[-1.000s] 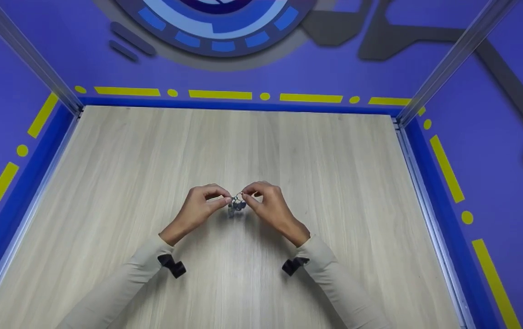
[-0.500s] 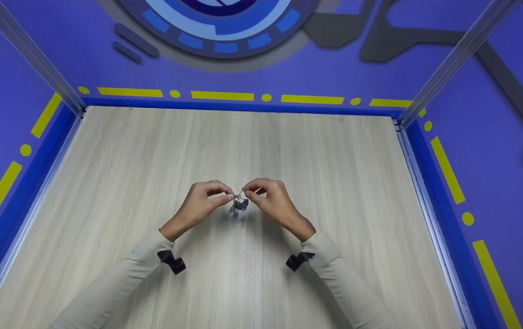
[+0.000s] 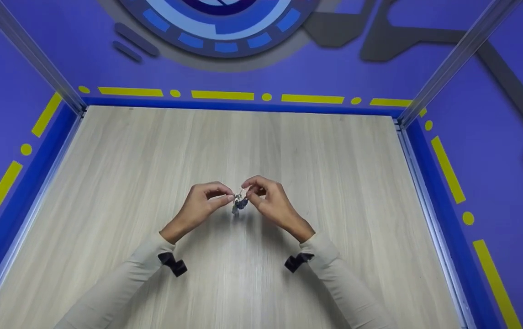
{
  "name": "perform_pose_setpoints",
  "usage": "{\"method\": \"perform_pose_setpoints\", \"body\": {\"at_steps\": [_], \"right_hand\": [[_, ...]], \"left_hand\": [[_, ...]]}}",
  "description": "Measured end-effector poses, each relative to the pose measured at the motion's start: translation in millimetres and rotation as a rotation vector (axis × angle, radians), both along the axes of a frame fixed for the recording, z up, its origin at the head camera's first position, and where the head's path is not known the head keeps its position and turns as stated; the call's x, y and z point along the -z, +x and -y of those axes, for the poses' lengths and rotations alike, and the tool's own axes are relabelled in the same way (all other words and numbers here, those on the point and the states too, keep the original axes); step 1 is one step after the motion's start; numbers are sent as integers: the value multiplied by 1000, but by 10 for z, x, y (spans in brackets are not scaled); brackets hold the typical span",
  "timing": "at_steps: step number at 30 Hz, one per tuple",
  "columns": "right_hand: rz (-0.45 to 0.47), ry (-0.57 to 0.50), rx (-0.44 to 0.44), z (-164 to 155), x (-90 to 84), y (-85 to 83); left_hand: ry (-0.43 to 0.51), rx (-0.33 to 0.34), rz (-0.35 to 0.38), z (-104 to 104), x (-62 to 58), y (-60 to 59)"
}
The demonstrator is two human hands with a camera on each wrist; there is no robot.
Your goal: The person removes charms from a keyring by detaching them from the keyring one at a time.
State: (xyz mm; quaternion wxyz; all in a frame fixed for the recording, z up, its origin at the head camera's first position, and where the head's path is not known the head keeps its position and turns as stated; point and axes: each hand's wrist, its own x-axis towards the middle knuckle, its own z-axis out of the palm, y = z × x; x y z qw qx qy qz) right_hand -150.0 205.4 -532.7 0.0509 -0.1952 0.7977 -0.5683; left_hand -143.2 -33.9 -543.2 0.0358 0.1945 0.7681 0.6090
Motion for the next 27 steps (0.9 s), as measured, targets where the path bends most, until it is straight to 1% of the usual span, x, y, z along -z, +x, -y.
{"method": "perform_pose_setpoints", "body": {"at_steps": [4, 6, 10, 15, 18, 22, 25, 27], "right_hand": [[-94, 96, -24, 0, 1, -2], [-122, 111, -29, -5, 5, -12], [-144, 122, -20, -24, 3, -28], [-119, 125, -7, -55, -4, -37], [-88, 121, -22, -65, -3, -38], [-99, 133, -51, -63, -15, -36], [-107, 135, -48, -63, -25, -34], [-91, 132, -37, -66, -36, -28]], "left_hand": [[-9, 1, 7, 5, 17, 7], [-12, -3, 8, 6, 21, 9], [-17, -5, 5, 7, 24, 11], [-22, -6, 11, 1, 31, 12], [-19, -6, 11, -10, 29, 13], [-21, -3, 2, -26, 26, 15], [-9, -5, 3, -33, 27, 13], [7, -1, 10, -36, 30, 8]]}}
